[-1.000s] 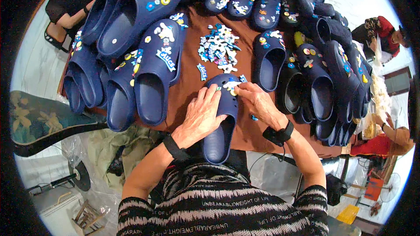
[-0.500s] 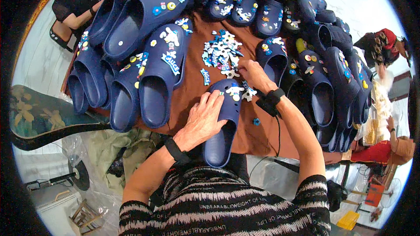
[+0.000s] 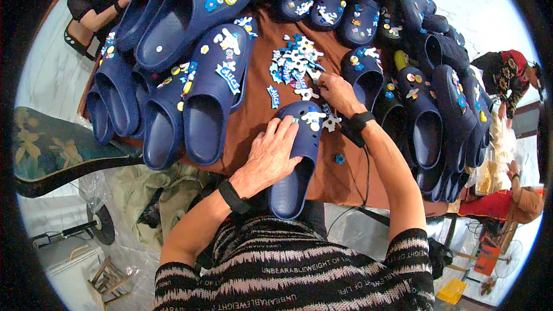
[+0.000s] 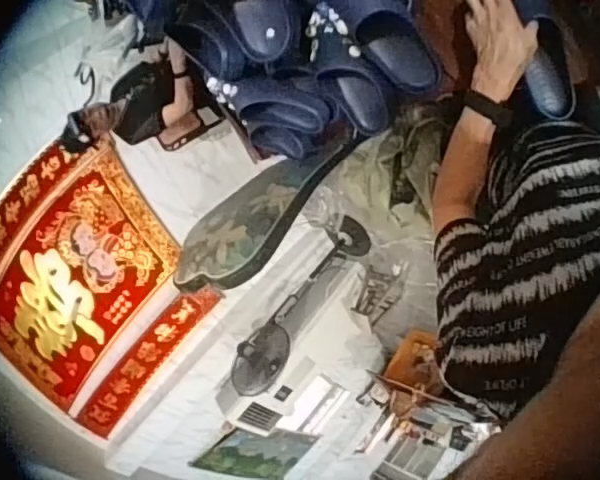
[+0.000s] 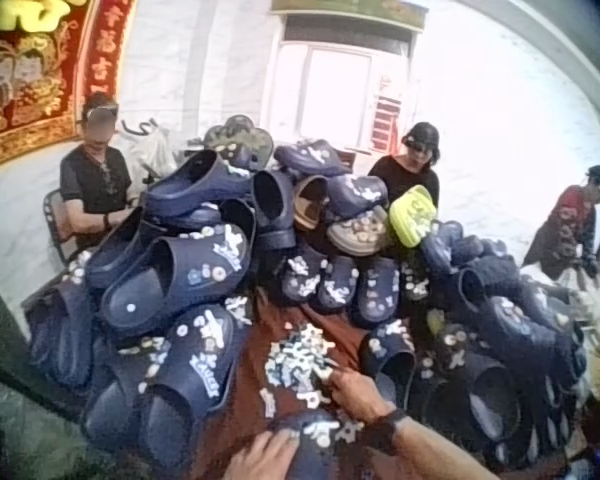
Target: Assembling decorative charms onto blue clog-style sandals.
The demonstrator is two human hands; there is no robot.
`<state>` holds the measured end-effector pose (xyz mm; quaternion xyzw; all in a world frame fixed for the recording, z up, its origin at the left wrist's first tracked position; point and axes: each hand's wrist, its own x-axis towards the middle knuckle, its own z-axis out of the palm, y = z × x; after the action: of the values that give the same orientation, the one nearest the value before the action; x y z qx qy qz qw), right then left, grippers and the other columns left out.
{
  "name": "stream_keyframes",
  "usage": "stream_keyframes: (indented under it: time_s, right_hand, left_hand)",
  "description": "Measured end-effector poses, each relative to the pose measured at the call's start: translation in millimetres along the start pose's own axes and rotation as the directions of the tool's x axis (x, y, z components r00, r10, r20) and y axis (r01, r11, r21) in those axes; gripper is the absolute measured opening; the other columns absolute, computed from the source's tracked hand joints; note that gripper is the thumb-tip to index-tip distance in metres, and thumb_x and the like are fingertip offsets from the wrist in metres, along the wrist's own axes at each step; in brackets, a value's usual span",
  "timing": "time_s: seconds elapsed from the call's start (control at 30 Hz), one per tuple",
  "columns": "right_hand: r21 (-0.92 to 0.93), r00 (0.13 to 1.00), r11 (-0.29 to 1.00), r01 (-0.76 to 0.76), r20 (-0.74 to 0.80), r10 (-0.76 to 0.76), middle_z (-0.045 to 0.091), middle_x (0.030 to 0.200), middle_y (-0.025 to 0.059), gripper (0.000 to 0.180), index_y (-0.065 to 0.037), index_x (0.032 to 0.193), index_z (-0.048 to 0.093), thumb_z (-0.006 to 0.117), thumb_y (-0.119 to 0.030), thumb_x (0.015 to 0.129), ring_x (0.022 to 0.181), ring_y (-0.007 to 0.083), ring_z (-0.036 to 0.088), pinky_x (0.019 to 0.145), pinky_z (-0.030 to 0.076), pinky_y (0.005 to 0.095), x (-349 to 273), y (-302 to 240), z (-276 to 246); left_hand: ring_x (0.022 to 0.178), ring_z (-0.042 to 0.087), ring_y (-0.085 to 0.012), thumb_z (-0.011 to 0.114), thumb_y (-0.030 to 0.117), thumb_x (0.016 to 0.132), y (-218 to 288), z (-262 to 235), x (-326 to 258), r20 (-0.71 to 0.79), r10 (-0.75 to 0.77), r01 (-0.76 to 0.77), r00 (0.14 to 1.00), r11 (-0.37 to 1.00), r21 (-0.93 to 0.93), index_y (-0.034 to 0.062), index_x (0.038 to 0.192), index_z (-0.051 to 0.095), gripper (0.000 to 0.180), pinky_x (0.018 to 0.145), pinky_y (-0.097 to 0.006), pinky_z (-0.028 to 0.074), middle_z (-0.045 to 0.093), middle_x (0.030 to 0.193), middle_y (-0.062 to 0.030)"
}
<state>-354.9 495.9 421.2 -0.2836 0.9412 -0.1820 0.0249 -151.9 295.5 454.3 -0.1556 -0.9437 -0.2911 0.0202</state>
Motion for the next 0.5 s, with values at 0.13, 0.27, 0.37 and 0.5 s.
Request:
stream_keyframes:
  time_s: [0.13,0.27,0.37,0.5]
  right_hand:
    - [0.382,0.995,0.919,-0.095,0.033,0.089,0.067,0.081,0.0112,0.016,-0.002,0.095,0.065,0.063,-0.015,0.086,0.074,0.0277,0.067,0.069,0.054,0.0401,-3.1,-12.9,-14.7]
    - [0.673,0.922,0.713,-0.197,0.374,-0.099,0.064,0.076,0.0025,0.017,-0.001,0.095,0.065,0.063,-0.017,0.091,0.063,0.0088,0.058,0.056,0.046,0.0249,-11.4,-55.7,-41.6]
    - [0.578,0.893,0.8,-0.159,0.43,-0.133,0.066,0.075,0.0037,0.017,0.001,0.093,0.067,0.065,-0.015,0.09,0.066,0.0107,0.06,0.061,0.05,0.028,-9.5,-55.9,-35.2]
    - [0.398,0.889,0.894,0.207,0.304,-0.341,0.07,0.083,0.012,0.018,0.002,0.094,0.068,0.065,-0.014,0.087,0.079,0.0231,0.067,0.077,0.053,0.0368,-1.7,-52.8,-31.9]
  left_hand:
    - [0.131,0.043,-0.0399,0.082,0.022,0.072,0.4,1.1,-0.8,0.013,-0.007,0.007,1.0,1.0,-0.019,-0.0016,0.134,0.047,0.075,0.1,-0.051,0.049,0.042,0.144,-0.0186]
    - [0.13,0.043,-0.0399,0.082,0.022,0.073,-1.6,1.6,-3.8,-0.013,-0.022,0.023,1.0,1.0,0.015,-0.0015,0.134,0.047,0.074,0.1,-0.051,0.049,0.043,0.142,-0.0185]
    - [0.13,0.043,-0.0398,0.081,0.022,0.073,-0.9,5.0,-2.1,-0.025,-0.008,0.008,1.0,1.0,0.024,-0.0015,0.134,0.047,0.074,0.1,-0.05,0.049,0.043,0.142,-0.0184]
    - [0.13,0.043,-0.0396,0.081,0.022,0.073,-0.5,3.8,-0.9,-0.024,0.002,-0.002,1.0,1.0,0.013,-0.0015,0.134,0.047,0.073,0.101,-0.05,0.049,0.043,0.142,-0.0183]
